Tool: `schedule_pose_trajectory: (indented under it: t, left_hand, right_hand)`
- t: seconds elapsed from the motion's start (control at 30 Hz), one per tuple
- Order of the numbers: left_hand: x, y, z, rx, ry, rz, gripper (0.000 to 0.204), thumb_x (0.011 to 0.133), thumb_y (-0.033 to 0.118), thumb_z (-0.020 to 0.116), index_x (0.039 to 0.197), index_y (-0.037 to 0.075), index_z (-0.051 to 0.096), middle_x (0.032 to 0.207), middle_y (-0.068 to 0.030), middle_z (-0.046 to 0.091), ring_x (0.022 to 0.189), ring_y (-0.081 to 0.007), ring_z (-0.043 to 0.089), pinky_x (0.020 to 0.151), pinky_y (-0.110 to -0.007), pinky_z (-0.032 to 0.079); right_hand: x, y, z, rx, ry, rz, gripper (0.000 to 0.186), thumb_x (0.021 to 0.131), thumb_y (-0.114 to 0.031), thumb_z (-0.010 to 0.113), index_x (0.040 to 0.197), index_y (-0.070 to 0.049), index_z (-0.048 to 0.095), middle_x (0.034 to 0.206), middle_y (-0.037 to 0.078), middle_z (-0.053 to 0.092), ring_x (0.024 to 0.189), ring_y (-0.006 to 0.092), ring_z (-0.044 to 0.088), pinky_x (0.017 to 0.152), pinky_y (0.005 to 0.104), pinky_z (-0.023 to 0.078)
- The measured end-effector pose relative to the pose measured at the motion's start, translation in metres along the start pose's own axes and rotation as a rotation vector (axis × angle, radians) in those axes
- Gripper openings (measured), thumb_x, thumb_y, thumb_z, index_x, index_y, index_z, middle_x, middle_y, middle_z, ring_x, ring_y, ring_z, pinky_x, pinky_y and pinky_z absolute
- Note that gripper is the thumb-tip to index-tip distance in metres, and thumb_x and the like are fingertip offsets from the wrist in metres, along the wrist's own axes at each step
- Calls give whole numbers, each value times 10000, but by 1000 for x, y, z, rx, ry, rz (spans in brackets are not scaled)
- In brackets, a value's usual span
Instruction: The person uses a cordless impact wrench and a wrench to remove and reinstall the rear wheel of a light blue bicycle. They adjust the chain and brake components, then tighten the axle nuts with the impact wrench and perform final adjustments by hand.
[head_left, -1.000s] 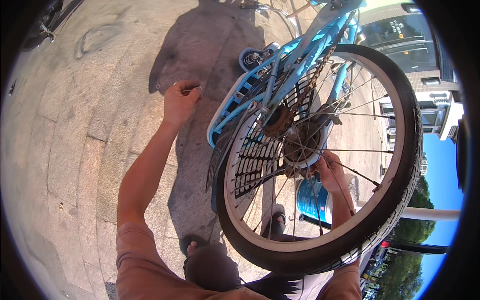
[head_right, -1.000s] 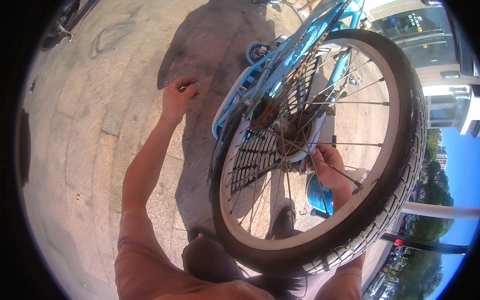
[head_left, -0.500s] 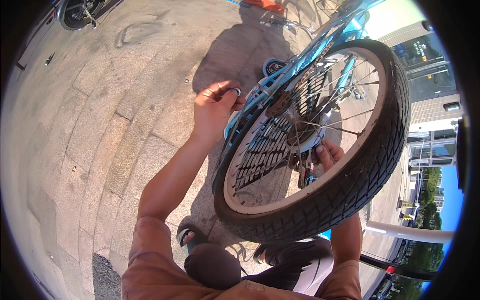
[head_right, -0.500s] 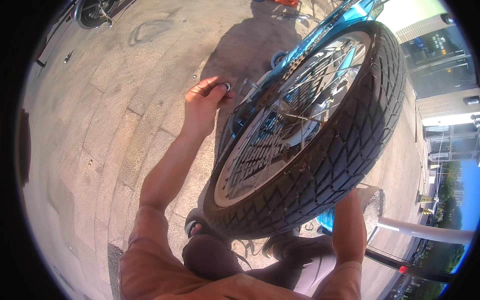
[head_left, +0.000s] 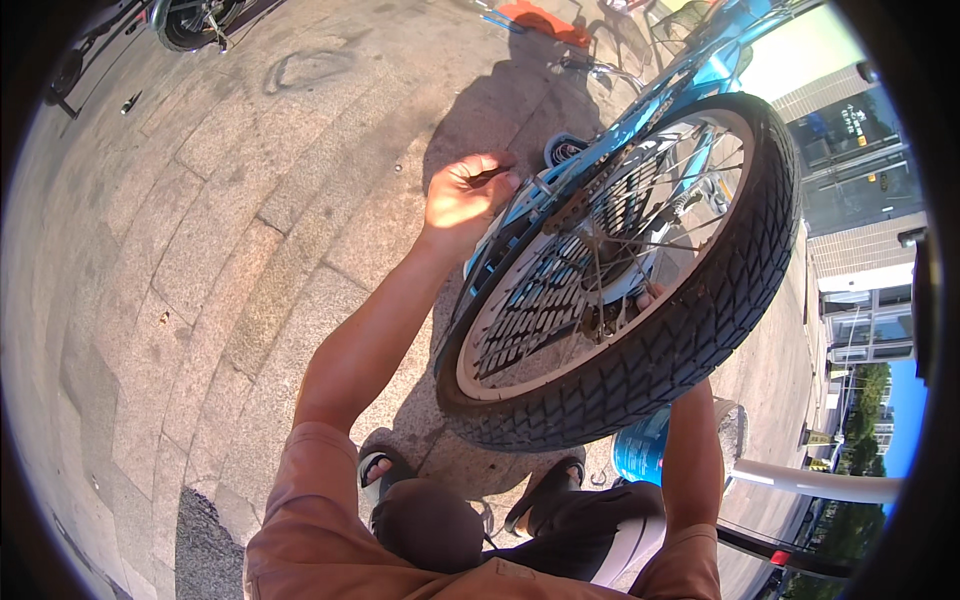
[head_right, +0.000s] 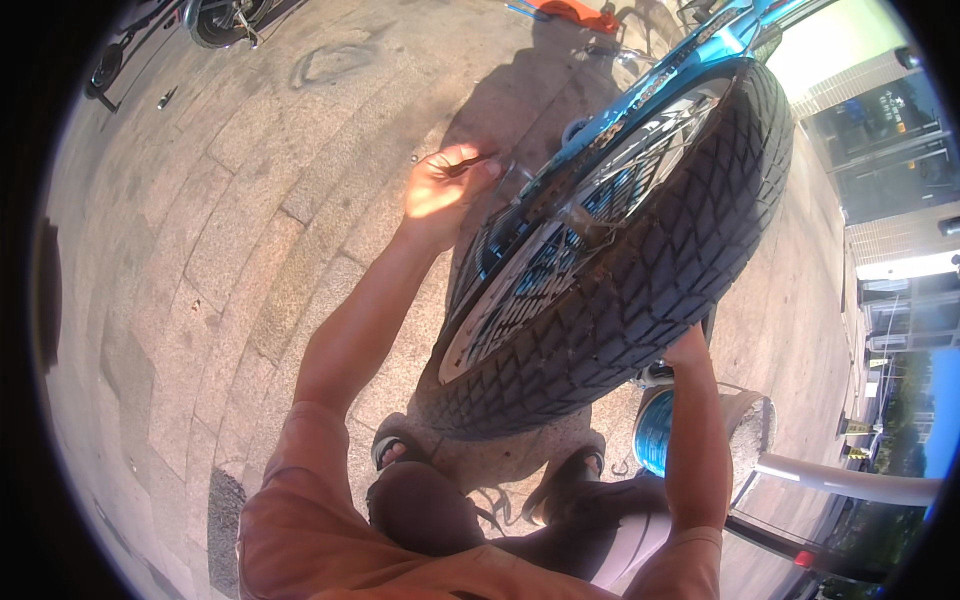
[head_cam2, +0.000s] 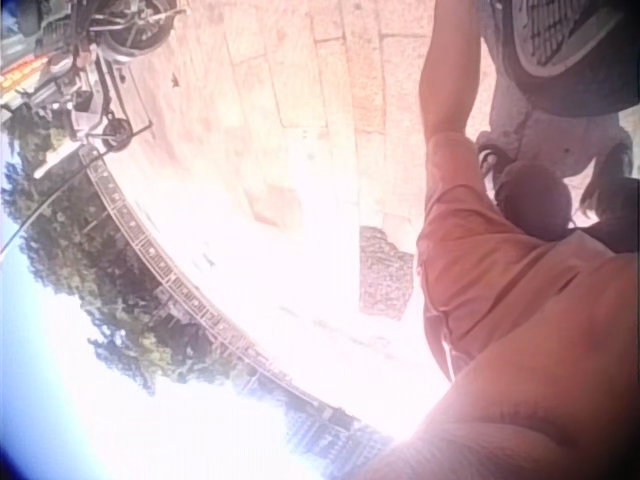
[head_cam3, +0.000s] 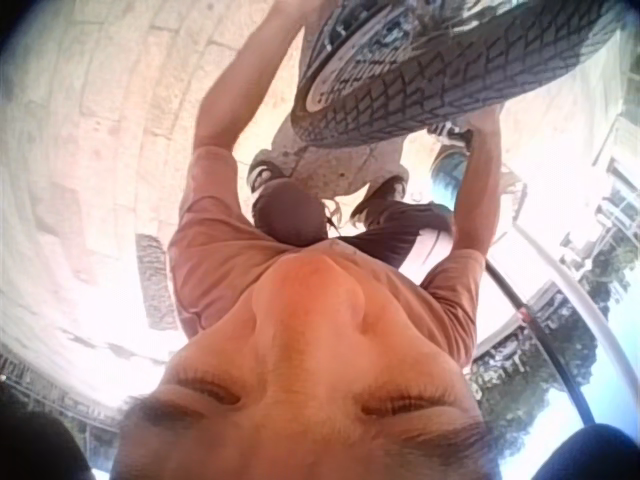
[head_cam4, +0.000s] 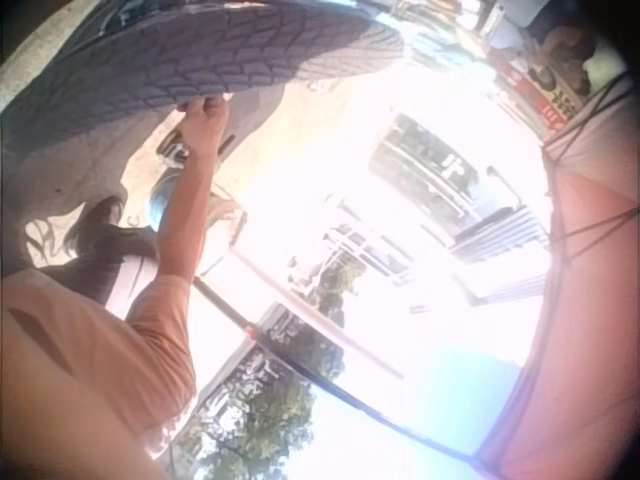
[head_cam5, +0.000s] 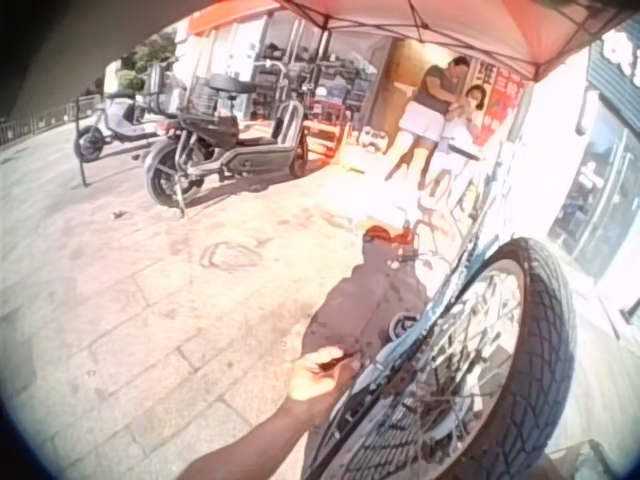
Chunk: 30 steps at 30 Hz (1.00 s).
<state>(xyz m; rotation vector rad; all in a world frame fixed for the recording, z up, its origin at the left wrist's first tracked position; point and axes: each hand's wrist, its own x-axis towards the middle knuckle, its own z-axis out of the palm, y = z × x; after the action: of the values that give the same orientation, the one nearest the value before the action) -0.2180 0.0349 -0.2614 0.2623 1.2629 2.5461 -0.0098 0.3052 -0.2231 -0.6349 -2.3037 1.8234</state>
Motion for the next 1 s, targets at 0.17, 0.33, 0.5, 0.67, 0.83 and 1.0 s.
schedule_pose_trajectory:
  t: [0.17,0.33,0.5,0.67,0.83,1.0]
  left_hand:
    - [-10,-13,21,-188,179,20,219,871,24,615,1085,-9,583,894,-45,618,734,-111,597,653,-241,503]
    - [-6,-13,28,-211,176,-45,221,877,53,610,1087,36,542,870,-53,611,706,-145,613,571,-250,493]
    - [-2,-15,35,-182,148,-31,200,868,48,620,1055,51,550,872,-37,612,702,-135,601,590,-253,490]
    - [-3,-15,32,-324,131,-95,189,859,60,639,1031,74,561,858,-27,613,724,-131,599,626,-281,500]
    - [-3,-9,32,-430,260,-186,215,830,69,686,1008,56,566,844,-43,619,696,-126,591,575,-271,487]
    - [-3,-3,36,-458,213,-227,189,826,46,681,974,3,572,800,-71,629,662,-154,611,593,-273,523]
  right_hand:
    - [6,4,-2,-240,-46,44,397,935,-295,568,1196,2,539,872,-34,560,781,67,528,644,202,444]
    - [6,5,-16,-361,-101,-15,373,939,-265,563,1194,5,538,899,-19,572,785,68,524,670,196,439]
    - [7,1,-25,-429,-197,-189,406,914,-245,544,1225,13,504,1088,74,576,968,168,559,851,282,469]
    - [3,-14,-7,-404,-134,-136,454,705,-120,729,1129,-7,611,1189,141,598,1154,331,524,990,392,386]
    - [-9,-49,20,-309,-104,-150,228,821,-89,602,1031,-6,639,981,90,659,951,213,601,839,327,458]
    - [-23,-76,37,-397,-111,-148,168,909,-113,510,922,6,628,727,15,619,674,93,560,630,253,451]
